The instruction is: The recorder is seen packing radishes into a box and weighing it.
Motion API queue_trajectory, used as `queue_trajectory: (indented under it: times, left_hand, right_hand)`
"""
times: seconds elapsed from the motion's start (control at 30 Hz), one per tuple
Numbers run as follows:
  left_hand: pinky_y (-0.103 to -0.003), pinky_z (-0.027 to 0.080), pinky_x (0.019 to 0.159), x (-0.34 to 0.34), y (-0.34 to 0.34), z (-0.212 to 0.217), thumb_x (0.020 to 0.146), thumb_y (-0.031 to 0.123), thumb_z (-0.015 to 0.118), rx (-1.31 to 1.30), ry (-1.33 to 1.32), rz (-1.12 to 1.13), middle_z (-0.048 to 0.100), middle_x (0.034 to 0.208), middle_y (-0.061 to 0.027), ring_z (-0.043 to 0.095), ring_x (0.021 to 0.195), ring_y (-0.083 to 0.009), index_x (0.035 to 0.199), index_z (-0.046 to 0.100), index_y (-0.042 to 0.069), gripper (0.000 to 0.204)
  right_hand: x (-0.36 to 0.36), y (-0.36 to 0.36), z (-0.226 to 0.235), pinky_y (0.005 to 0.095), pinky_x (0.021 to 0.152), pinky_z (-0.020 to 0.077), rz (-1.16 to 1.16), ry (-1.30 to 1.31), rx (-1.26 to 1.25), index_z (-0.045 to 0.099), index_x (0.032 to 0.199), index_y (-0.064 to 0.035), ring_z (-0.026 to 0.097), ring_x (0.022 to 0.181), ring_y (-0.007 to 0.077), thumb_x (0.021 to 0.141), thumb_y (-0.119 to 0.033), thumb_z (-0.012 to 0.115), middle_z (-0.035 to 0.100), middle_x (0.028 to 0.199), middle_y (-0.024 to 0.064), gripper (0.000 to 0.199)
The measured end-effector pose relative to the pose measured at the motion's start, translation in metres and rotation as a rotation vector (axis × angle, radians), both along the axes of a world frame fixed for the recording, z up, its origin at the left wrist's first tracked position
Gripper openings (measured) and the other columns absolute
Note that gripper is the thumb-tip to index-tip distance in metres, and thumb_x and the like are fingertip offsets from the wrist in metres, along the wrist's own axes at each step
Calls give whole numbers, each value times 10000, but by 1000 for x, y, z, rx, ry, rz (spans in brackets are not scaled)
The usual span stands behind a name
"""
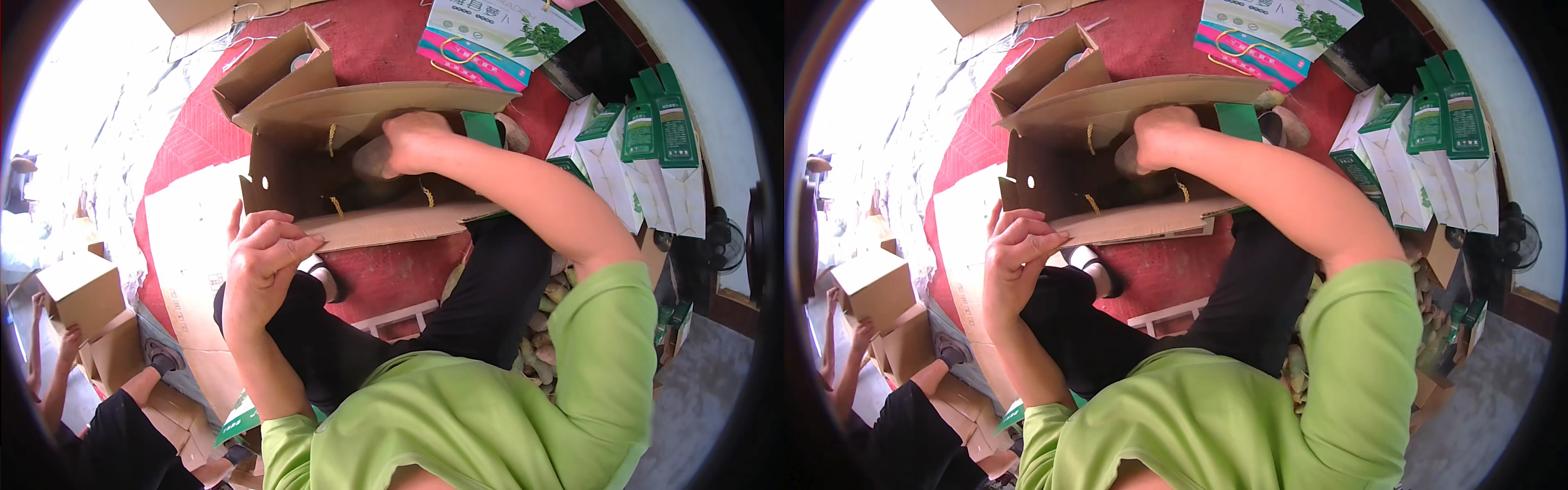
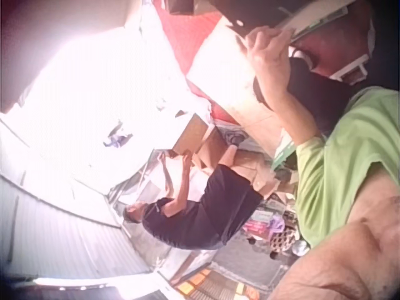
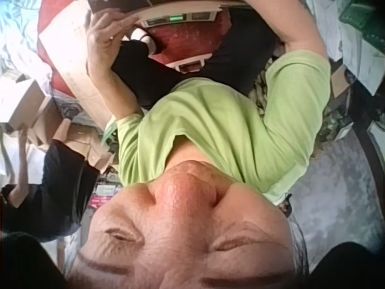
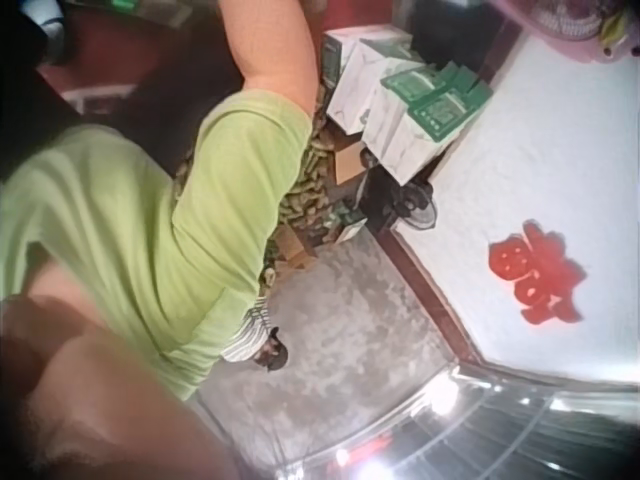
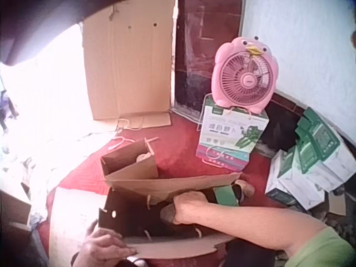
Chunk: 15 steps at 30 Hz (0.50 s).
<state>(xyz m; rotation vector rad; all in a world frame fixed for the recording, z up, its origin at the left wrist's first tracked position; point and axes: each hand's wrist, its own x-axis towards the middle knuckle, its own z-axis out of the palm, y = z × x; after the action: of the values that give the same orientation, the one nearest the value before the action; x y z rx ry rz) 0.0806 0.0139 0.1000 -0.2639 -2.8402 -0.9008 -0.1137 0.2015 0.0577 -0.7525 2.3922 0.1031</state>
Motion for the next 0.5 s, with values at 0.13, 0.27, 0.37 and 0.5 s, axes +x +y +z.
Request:
queue_trajectory:
  times: [0.13, 0.27, 0.37, 0.5]
  left_hand:
    - [-524, 273, 1060, 0, 0, 0, 653, 47, 722, 24, -4, -3, 634, 791, 20, 593, 941, -218, 849, 751, 160, 228]
    - [-515, 287, 1050, -2, 2, 0, 657, 53, 723, 25, -4, -9, 631, 787, 18, 595, 924, -219, 838, 749, 156, 210]
    - [-499, 305, 1032, -5, 3, 0, 665, 48, 721, 15, 13, -10, 629, 786, 9, 595, 909, -219, 827, 744, 141, 188]
    - [-475, 331, 998, -11, 7, -3, 682, 26, 710, 37, 33, 59, 623, 785, -22, 596, 894, -220, 817, 731, 98, 155]
  right_hand:
    - [0, -22, -52, 401, 925, 463, -123, -136, -115, 579, 1207, -20, 586, 1092, 324, 662, -407, 780, 625, 1147, 181, 698]
    - [-3, -14, -92, 389, 974, 427, -145, -197, -373, 523, 1279, -9, 546, 1156, 329, 748, -286, 741, 577, 1233, 193, 637]
    - [-16, -7, -87, 381, 970, 428, -20, -242, -404, 509, 1294, 1, 558, 1139, 323, 799, -201, 696, 587, 1219, 195, 566]
    - [-36, 16, -46, 347, 882, 466, -140, -455, -532, 522, 1303, -22, 589, 1038, 244, 813, -233, 677, 620, 1163, 148, 555]
